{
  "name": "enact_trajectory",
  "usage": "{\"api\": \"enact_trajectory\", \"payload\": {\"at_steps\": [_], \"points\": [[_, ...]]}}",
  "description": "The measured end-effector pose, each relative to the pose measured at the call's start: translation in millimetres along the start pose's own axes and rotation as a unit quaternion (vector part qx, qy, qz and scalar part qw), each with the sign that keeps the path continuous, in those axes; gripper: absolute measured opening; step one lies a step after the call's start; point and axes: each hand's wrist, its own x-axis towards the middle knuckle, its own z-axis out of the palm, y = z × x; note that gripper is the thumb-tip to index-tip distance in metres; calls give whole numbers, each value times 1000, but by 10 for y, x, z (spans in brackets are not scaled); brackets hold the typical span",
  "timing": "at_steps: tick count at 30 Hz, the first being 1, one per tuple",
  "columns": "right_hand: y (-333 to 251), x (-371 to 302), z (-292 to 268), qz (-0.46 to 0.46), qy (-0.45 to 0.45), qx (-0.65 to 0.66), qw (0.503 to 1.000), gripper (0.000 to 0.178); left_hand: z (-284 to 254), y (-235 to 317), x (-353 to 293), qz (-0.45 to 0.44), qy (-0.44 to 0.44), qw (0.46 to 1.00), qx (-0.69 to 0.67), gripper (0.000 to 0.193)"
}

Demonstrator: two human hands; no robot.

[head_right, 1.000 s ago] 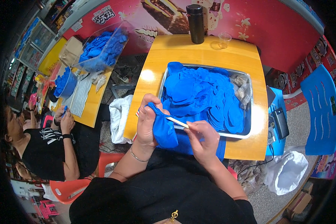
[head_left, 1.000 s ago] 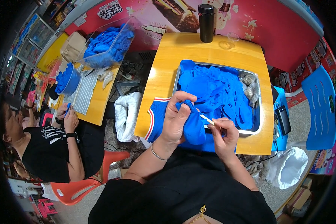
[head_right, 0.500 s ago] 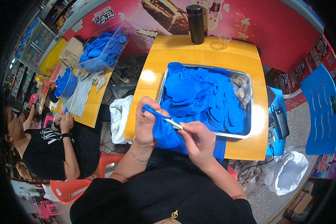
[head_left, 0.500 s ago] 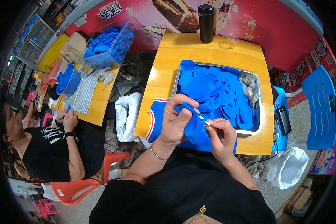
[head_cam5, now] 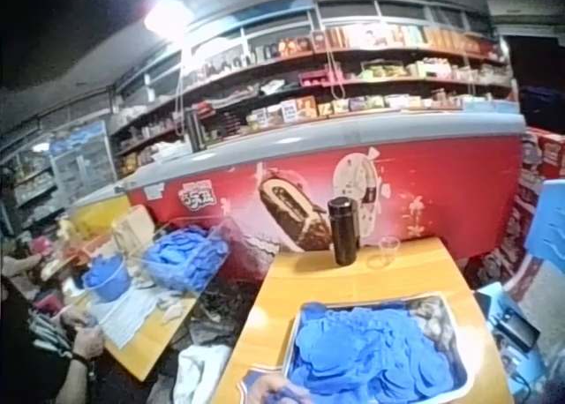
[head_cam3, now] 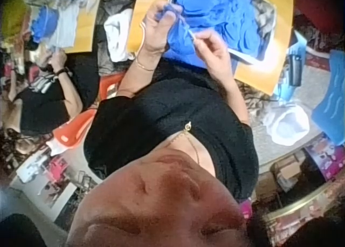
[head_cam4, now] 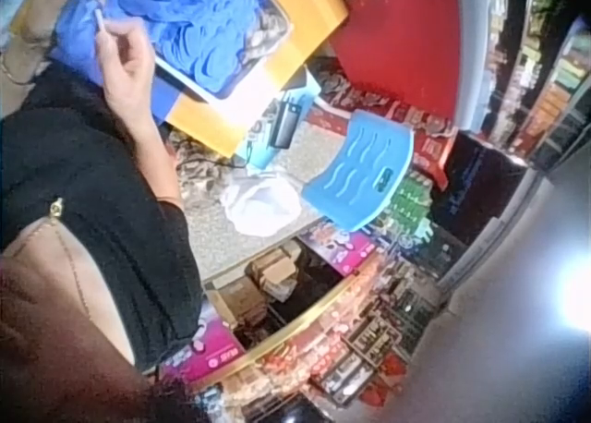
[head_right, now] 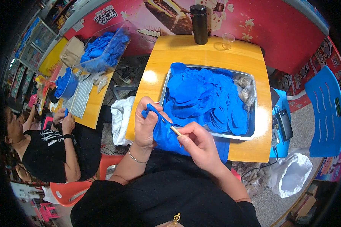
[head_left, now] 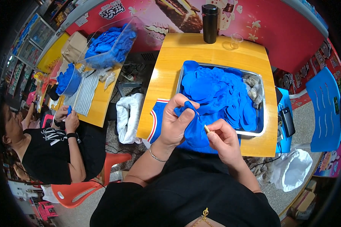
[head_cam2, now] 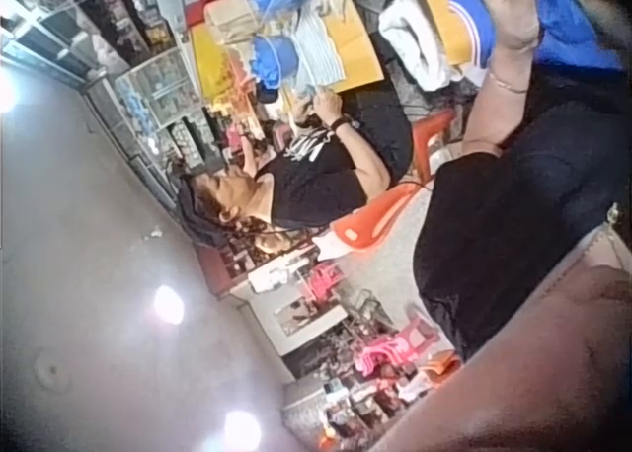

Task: Applying adhesive to blue leather circles and wrapping them around small cores to create finished parts.

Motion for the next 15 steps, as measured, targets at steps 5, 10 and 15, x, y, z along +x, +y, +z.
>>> {"api": "enact_trajectory", "payload": {"at_steps": [5,10,15], "points": [[117,-7,44,-121,43,-128,983,8,12,-63,-10,60,62,994,60,24],[108,-14,63,-99,56,-120,986,7,20,-84,-36,20,67,996,47,26],[116,7,42,-123,54,-124,983,11,85,-114,-55,-13,67,996,-63,27]]}}
